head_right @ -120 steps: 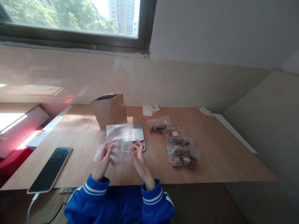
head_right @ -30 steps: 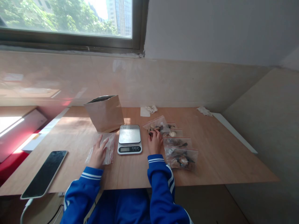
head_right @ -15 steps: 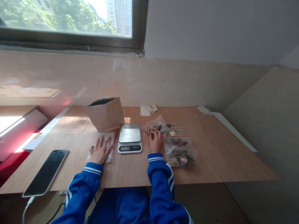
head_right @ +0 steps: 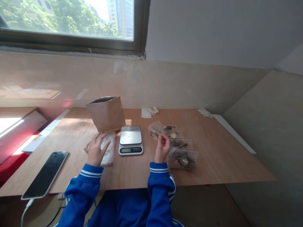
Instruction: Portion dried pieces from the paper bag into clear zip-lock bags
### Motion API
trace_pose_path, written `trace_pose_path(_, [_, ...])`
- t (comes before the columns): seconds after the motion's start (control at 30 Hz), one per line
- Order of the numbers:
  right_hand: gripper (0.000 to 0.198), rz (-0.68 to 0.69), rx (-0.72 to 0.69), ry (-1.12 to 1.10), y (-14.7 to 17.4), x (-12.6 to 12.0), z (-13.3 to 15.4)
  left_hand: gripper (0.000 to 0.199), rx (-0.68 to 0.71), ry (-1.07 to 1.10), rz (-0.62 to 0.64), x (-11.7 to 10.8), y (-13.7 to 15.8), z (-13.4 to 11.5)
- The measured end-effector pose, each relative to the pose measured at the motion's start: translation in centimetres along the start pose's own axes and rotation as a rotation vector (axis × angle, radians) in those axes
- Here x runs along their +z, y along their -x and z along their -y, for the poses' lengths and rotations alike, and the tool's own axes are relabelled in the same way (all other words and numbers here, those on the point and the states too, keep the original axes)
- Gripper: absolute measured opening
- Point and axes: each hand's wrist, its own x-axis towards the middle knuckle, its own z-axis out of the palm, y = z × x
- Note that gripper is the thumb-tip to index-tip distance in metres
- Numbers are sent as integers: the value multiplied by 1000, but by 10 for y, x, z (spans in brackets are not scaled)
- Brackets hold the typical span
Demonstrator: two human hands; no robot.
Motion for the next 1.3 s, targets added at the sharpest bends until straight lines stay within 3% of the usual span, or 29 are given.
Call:
trace_pose_path(0.1, [30,116,177,-170,8,-7,36,41,101,305,5,-16,4,-20])
trace_pose_path(0.2, [26,512,352,-299,14,-15,69,53,260,546,135,-29,10,-42])
trace_pose_path(0.27, [24,776,480,-358,19,-19,84,59,289,624,213,-36,14,-52])
trace_pose_path(0.33, [23,923,585,-410,24,-20,91,51,271,686,320,-40,16,-58])
trace_pose_path(0.4, [24,956,661,-442,29,-17,91,34,207,713,451,-41,17,-58])
trace_pose_path(0.5, [31,861,747,-404,38,-6,79,32,91,745,542,-40,18,-55])
trace_pose_path(0.6, [37,615,625,-229,48,9,68,32,19,873,497,-38,21,-56])
trace_pose_path(0.7, [33,326,264,-11,65,20,71,32,-111,975,417,-35,26,-61])
trace_pose_path(0.73, [32,343,167,25,72,23,75,32,-169,991,393,-34,28,-62])
trace_pose_path(0.8, [35,580,60,33,86,27,87,34,-279,1004,373,-32,30,-66])
trace_pose_path(0.87, [39,842,31,8,99,30,98,35,-352,1004,362,-32,32,-68])
trace_pose_path(0.93, [40,953,26,1,108,32,105,34,-374,987,304,-32,33,-70])
trace_pose_path(1.03, [39,993,12,23,112,34,107,33,-364,967,214,-32,34,-71])
trace_pose_path(1.2, [37,1013,-45,122,106,33,102,31,-384,1024,245,-25,36,-71])
trace_pose_path(1.3, [35,1000,-66,188,104,32,101,27,-310,1011,234,-24,36,-71])
